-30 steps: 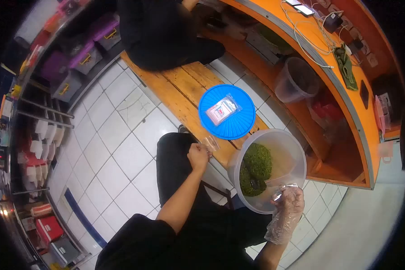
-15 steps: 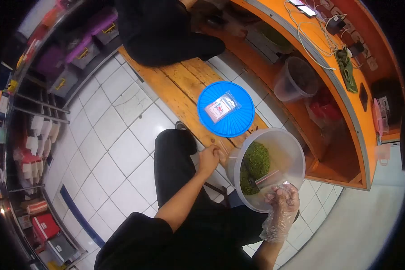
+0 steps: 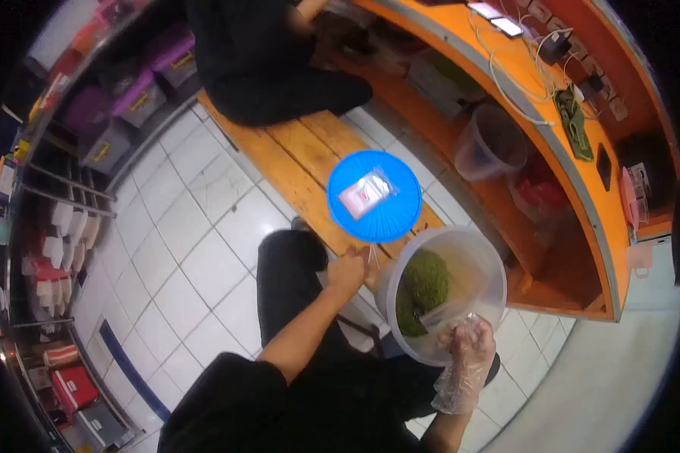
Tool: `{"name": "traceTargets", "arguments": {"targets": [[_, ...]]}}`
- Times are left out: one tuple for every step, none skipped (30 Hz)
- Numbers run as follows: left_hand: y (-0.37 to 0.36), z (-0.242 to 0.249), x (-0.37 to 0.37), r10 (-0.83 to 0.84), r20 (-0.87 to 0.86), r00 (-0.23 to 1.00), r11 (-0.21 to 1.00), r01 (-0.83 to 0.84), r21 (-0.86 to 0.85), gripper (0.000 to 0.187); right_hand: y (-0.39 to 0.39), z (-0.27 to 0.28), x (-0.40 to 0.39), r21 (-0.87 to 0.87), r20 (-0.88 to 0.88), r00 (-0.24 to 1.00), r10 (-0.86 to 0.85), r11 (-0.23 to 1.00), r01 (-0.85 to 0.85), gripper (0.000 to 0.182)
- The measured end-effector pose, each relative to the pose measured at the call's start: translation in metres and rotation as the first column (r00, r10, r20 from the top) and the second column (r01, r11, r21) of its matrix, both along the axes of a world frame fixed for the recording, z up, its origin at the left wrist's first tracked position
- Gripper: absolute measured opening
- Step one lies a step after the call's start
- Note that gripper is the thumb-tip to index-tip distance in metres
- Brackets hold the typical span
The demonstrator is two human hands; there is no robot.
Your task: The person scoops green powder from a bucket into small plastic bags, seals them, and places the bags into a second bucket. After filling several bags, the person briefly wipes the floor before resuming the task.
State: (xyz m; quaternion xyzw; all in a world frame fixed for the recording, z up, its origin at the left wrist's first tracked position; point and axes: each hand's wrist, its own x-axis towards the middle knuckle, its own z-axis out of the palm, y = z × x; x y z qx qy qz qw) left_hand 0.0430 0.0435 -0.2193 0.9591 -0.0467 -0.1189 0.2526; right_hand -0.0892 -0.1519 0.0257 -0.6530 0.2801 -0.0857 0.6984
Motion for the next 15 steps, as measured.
{"name": "traceTargets", "arguments": {"targets": [[0.005, -0.005, 0.004, 0.02, 0.02, 1.0, 0.999, -0.021, 0.028, 0.046, 0.0, -0.002, 0.002, 0.013, 0.036, 0.999, 0.002, 1.0, -0.003, 0.037], [0.008, 0.0, 0.005, 0.065, 0.025, 0.998, 0.997, -0.066, 0.04, 0.046, -0.002, -0.006, 0.001, 0.025, 0.026, 1.0, -0.001, 1.0, 0.001, 0.038], [0.009, 0.004, 0.002, 0.108, 0.028, 0.994, 0.993, -0.109, 0.052, 0.046, -0.004, -0.008, 0.0, 0.039, 0.013, 1.0, -0.006, 0.999, 0.005, 0.039], [0.012, 0.003, 0.002, 0.046, 0.025, 0.999, 0.995, -0.048, 0.084, 0.049, -0.004, -0.004, 0.002, 0.063, -0.002, 1.0, 0.009, 0.998, -0.009, 0.04], [0.014, -0.001, -0.001, -0.015, 0.011, 1.0, 0.993, 0.014, 0.115, 0.051, -0.004, -0.004, 0.002, 0.076, 0.024, 1.0, 0.008, 0.997, -0.01, 0.04], [0.015, -0.011, -0.006, -0.016, 0.034, 0.999, 0.992, 0.011, 0.125, 0.051, -0.004, -0.005, 0.002, 0.08, 0.011, 1.0, 0.021, 0.997, -0.022, 0.039], [0.015, -0.025, -0.011, -0.109, 0.084, 0.99, 0.987, 0.098, 0.125, 0.053, -0.004, -0.004, 0.004, 0.082, -0.006, 0.999, 0.035, 0.996, -0.034, 0.039], [0.015, -0.03, -0.008, -0.201, 0.131, 0.971, 0.974, 0.185, 0.129, 0.054, -0.002, -0.003, 0.007, 0.089, 0.002, 1.0, 0.011, 0.996, -0.012, 0.037], [0.014, -0.019, -0.004, -0.202, 0.144, 0.969, 0.974, 0.182, 0.137, 0.054, -0.002, -0.002, 0.008, 0.095, 0.017, 1.0, 0.012, 0.995, -0.013, 0.037], [0.014, -0.003, -0.005, -0.225, 0.105, 0.969, 0.969, 0.212, 0.128, 0.054, -0.004, -0.003, 0.007, 0.091, 0.017, 1.0, 0.024, 0.996, -0.025, 0.037], [0.014, 0.01, -0.004, -0.25, 0.063, 0.966, 0.963, 0.242, 0.118, 0.053, -0.005, -0.003, 0.007, 0.088, 0.014, 0.999, 0.034, 0.995, -0.036, 0.036], [0.013, 0.009, -0.003, -0.275, 0.041, 0.961, 0.955, 0.267, 0.131, 0.052, -0.005, -0.005, 0.006, 0.095, 0.024, 0.999, 0.032, 0.995, -0.034, 0.036], [0.011, 0.007, -0.001, -0.277, 0.048, 0.96, 0.953, 0.268, 0.141, 0.052, -0.005, -0.006, 0.006, 0.092, 0.029, 0.999, 0.031, 0.995, -0.034, 0.036], [0.009, 0.006, 0.001, -0.312, 0.082, 0.946, 0.939, 0.295, 0.178, 0.053, -0.005, -0.008, 0.007, 0.089, 0.034, 0.999, 0.033, 0.995, -0.036, 0.036], [0.006, 0.003, 0.003, -0.345, 0.114, 0.932, 0.924, 0.316, 0.217, 0.053, -0.005, -0.009, 0.006, 0.097, 0.046, 0.998, 0.038, 0.994, -0.042, 0.036]]}}
